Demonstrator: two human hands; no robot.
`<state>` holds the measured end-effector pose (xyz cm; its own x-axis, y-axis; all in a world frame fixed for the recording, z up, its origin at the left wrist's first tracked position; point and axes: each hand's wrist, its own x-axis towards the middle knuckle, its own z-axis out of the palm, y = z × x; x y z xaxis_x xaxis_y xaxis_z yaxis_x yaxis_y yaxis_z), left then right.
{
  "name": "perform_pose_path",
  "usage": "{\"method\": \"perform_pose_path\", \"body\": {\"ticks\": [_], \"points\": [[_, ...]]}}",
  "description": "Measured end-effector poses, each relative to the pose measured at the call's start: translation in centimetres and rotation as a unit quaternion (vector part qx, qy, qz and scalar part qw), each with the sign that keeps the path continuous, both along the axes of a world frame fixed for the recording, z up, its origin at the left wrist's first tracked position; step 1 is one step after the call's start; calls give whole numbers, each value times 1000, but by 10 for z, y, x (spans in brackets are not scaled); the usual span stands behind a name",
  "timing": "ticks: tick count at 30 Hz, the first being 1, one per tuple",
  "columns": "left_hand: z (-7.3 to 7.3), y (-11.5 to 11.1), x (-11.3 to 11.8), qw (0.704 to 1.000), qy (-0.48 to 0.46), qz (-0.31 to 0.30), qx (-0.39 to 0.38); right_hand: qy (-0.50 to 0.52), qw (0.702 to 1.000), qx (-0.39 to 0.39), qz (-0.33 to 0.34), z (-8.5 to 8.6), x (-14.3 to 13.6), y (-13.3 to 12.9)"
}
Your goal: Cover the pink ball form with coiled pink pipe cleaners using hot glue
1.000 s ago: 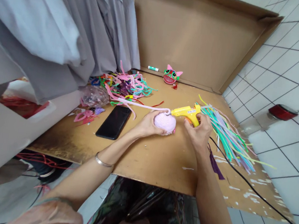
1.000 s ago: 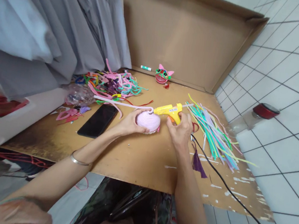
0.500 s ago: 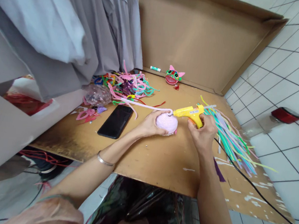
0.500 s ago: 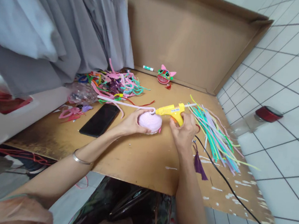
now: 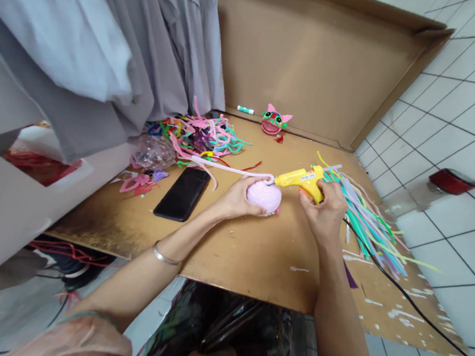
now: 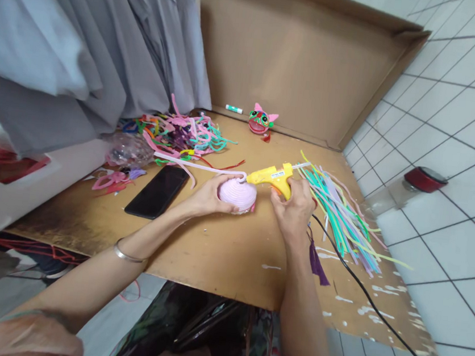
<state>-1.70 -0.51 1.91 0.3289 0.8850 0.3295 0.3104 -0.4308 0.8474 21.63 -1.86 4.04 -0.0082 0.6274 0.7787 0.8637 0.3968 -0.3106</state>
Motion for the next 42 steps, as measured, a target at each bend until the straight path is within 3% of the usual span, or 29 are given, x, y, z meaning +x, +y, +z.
{"method": "perform_pose_path", "body": {"ticks": [9, 15, 18, 20, 25, 29, 33, 36, 39, 42], "points": [[-4, 3, 1, 1000, -25, -11, -12, 29, 998, -38, -30, -4, 0, 5], [-4, 4, 0, 999, -31, -10, -19, 130, 968, -212, -36, -10, 5, 15], [-4, 3, 0, 999, -33, -6, -19, 190, 946, -260, -35, -14, 12, 20], [-4, 3, 1, 999, -31, -3, -18, 199, 937, -274, -84, -18, 17, 23], [-3, 1, 0, 1000, -13, -5, -13, 111, 893, -326, -291, -28, 26, 26], [-3, 1, 0, 999, 5, -21, 28, 44, 873, -349, -339, -32, 23, 21], [-3, -1, -1, 998, 26, -23, 54, -63, 886, -284, -361, -35, 17, 15], [-2, -3, -2, 997, 37, -22, 57, -81, 933, -174, -304, -35, 14, 15], [0, -3, -3, 997, 36, -30, 61, -16, 991, -46, -124, -31, 7, 16], [0, -3, -4, 997, 34, -33, 59, 29, 998, 30, 48, -27, -10, 11]]}}
